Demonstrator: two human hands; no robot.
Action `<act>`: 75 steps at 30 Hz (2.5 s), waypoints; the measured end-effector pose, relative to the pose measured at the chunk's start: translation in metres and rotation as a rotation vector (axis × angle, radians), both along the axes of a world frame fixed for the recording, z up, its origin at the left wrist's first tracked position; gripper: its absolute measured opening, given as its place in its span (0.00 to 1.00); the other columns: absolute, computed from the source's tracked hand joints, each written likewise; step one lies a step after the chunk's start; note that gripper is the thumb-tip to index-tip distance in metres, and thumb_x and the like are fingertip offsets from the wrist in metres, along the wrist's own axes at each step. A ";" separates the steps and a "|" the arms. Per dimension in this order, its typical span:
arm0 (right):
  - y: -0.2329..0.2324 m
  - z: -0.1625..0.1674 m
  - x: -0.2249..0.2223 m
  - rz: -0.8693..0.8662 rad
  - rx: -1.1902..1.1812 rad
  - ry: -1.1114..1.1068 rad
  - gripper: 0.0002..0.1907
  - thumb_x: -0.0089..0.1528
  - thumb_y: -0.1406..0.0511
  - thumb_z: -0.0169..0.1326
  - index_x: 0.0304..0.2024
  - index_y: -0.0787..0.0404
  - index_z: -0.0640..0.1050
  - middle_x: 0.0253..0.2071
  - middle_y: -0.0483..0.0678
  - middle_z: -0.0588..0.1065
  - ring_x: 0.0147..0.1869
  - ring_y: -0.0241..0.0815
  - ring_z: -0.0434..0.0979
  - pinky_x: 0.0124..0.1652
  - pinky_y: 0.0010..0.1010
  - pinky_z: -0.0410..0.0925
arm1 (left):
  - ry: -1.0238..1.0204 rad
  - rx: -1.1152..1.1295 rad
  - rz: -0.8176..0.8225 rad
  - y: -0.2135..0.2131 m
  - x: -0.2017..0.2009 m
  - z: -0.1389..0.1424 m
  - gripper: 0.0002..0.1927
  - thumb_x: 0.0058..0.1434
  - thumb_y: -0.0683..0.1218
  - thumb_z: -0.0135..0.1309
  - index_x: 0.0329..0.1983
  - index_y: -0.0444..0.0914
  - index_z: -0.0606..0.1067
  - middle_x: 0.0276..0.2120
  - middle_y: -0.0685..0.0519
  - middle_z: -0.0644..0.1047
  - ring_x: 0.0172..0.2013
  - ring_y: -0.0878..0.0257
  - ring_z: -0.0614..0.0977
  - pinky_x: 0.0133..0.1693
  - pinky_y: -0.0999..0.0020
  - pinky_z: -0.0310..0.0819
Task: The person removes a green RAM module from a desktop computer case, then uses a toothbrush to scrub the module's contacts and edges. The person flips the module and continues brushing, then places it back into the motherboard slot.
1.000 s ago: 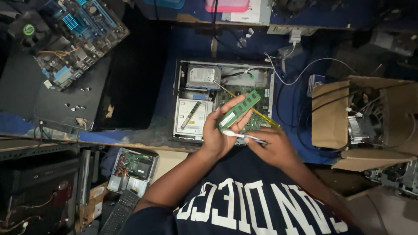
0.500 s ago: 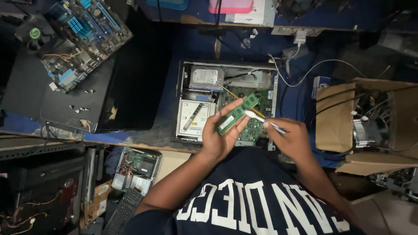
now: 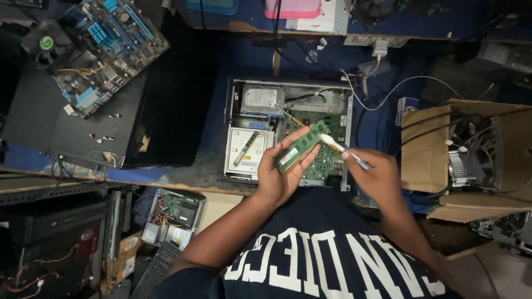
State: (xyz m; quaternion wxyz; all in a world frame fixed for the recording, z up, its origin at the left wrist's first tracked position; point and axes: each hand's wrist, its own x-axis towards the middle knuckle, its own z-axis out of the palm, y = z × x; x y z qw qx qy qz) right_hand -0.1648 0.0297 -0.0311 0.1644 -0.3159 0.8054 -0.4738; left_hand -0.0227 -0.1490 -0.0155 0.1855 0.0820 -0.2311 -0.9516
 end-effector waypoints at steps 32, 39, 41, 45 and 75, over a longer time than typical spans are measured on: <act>0.002 0.004 0.001 0.088 0.006 -0.027 0.12 0.61 0.64 0.61 0.44 0.63 0.85 0.29 0.49 0.81 0.28 0.33 0.78 0.26 0.26 0.67 | -0.007 0.022 0.030 0.013 -0.019 -0.007 0.36 0.75 0.59 0.34 0.71 0.24 0.60 0.65 0.32 0.67 0.65 0.47 0.70 0.71 0.54 0.60; 0.008 0.003 0.007 0.266 0.003 -0.060 0.10 0.62 0.63 0.61 0.41 0.64 0.85 0.26 0.50 0.80 0.28 0.35 0.77 0.29 0.28 0.68 | -0.059 0.102 0.082 0.032 -0.028 -0.025 0.40 0.74 0.66 0.30 0.69 0.27 0.63 0.65 0.38 0.69 0.66 0.51 0.70 0.71 0.58 0.60; 0.008 0.002 0.007 0.316 -0.021 -0.033 0.10 0.62 0.63 0.61 0.42 0.63 0.84 0.29 0.49 0.81 0.29 0.35 0.80 0.30 0.28 0.70 | -0.070 0.114 0.085 0.036 -0.031 -0.028 0.42 0.74 0.68 0.27 0.69 0.28 0.64 0.65 0.39 0.69 0.66 0.51 0.71 0.70 0.58 0.60; 0.007 0.001 0.008 0.367 0.001 -0.070 0.11 0.61 0.62 0.62 0.43 0.61 0.84 0.32 0.50 0.82 0.31 0.37 0.82 0.32 0.28 0.71 | -0.109 0.144 0.078 0.037 -0.037 -0.029 0.44 0.72 0.70 0.24 0.69 0.30 0.64 0.65 0.40 0.70 0.65 0.52 0.71 0.70 0.58 0.60; 0.059 -0.046 0.006 -0.097 -0.020 -0.010 0.12 0.66 0.63 0.60 0.47 0.65 0.84 0.31 0.49 0.82 0.33 0.30 0.78 0.33 0.23 0.69 | -0.089 0.087 0.076 0.078 0.009 -0.054 0.38 0.74 0.63 0.27 0.67 0.27 0.64 0.64 0.37 0.70 0.67 0.50 0.71 0.71 0.56 0.60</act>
